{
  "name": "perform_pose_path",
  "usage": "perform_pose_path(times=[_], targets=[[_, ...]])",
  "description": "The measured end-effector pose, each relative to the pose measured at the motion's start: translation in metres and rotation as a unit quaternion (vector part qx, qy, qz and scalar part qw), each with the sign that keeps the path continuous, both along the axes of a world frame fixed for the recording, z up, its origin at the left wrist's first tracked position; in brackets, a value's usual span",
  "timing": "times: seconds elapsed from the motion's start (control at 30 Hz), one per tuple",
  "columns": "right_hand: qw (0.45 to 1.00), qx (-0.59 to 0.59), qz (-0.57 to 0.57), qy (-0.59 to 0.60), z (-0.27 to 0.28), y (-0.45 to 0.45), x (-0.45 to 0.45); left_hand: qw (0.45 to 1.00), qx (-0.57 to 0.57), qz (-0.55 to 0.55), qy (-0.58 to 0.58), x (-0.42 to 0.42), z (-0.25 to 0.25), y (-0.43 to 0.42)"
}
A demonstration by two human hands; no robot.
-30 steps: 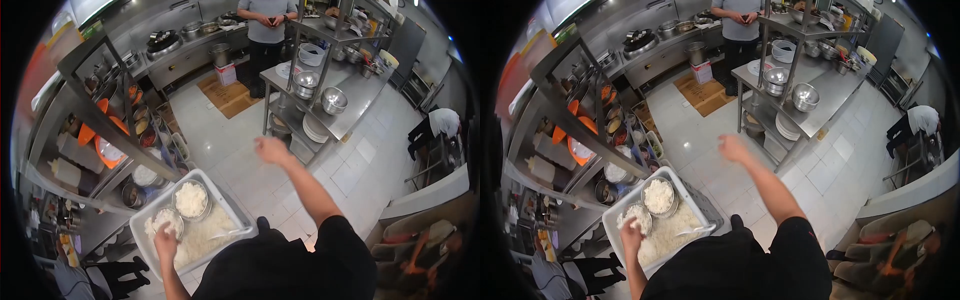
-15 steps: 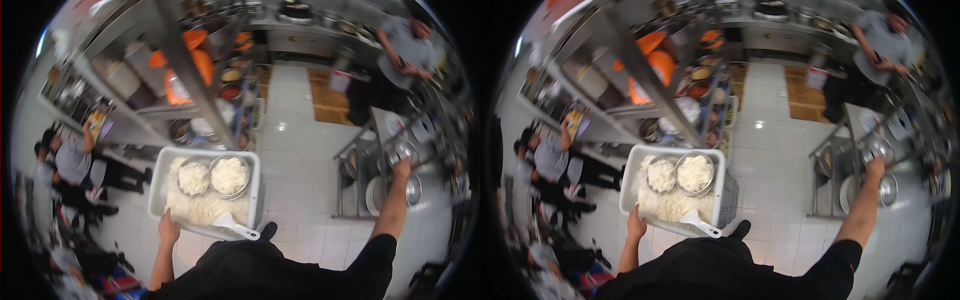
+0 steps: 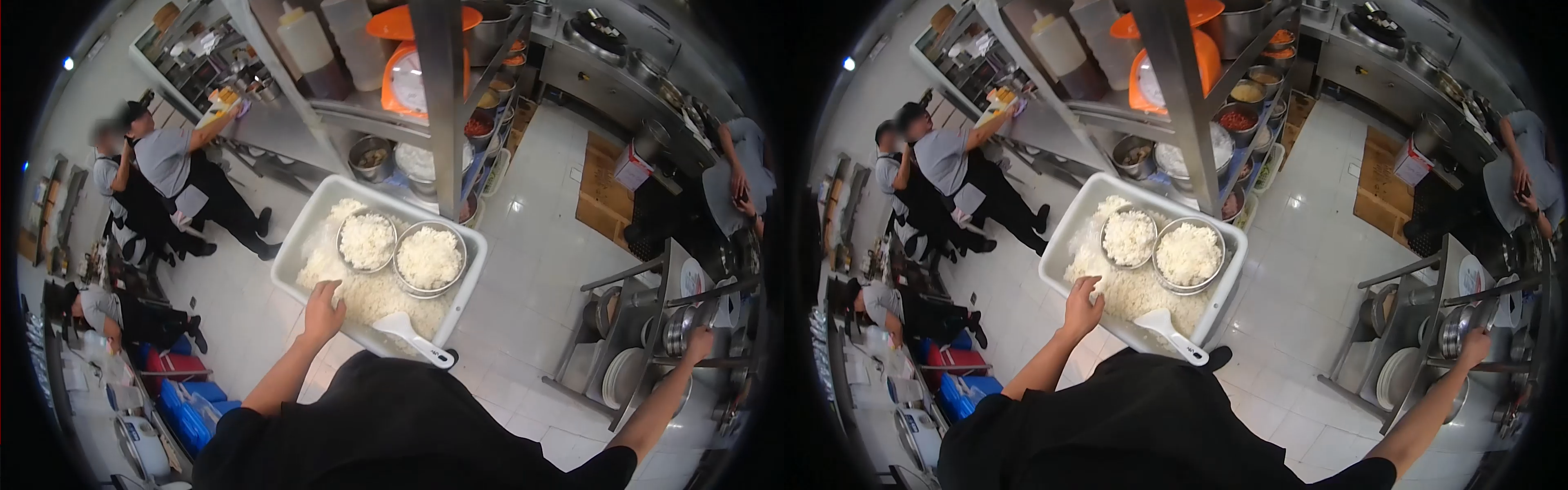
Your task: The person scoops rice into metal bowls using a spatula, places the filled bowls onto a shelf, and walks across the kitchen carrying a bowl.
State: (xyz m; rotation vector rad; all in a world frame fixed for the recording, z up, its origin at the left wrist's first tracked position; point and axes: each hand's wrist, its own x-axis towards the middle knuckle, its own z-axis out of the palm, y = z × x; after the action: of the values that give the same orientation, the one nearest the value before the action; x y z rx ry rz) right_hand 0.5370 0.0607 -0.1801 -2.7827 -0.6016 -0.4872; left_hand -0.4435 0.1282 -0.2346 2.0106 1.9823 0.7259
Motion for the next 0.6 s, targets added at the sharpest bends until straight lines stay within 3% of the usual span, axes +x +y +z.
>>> perform_pose_path(times=[0.1,0.17,0.23,0.27,0.33,0.37,0.43,0.47,0.53,0.57,0.6], targets=[[0.993,0.078,0.068,-0.056,0.007,-0.007,-0.058,0.997,-0.018,-0.011,-0.075,0.021,0.002,0.005],[0.986,0.096,0.119,-0.067,0.028,-0.004,-0.168,0.989,-0.057,-0.02,-0.135,0.04,0.006,0.007],[0.963,0.147,0.224,-0.008,0.05,0.0,-0.293,0.954,-0.147,-0.057,-0.254,0.05,-0.004,0.012],[0.928,0.216,0.299,0.052,0.054,0.003,-0.353,0.953,-0.149,-0.059,-0.258,0.059,0.004,0.014],[0.874,0.206,0.434,0.073,0.044,0.005,-0.445,0.787,-0.368,-0.057,-0.492,0.078,0.043,0.02],[0.85,0.197,0.48,0.093,0.038,0.007,-0.494,0.782,-0.371,-0.062,-0.497,0.081,0.059,0.02],[0.739,0.135,0.656,0.072,0.028,0.01,-0.578,0.557,-0.483,-0.037,-0.675,0.079,0.079,0.021],[0.696,0.087,0.701,0.127,0.018,0.01,-0.617,0.551,-0.484,-0.04,-0.678,0.073,0.077,0.021],[0.624,-0.008,0.766,0.154,0.012,0.014,-0.676,0.698,-0.431,0.004,-0.572,0.058,0.068,0.02],[0.622,-0.015,0.768,0.152,0.019,0.019,-0.695,0.714,-0.4,0.004,-0.574,0.039,0.06,0.019],[0.618,0.054,0.745,0.245,0.028,0.027,-0.712,0.717,-0.388,0.04,-0.578,0.02,0.059,0.019]])
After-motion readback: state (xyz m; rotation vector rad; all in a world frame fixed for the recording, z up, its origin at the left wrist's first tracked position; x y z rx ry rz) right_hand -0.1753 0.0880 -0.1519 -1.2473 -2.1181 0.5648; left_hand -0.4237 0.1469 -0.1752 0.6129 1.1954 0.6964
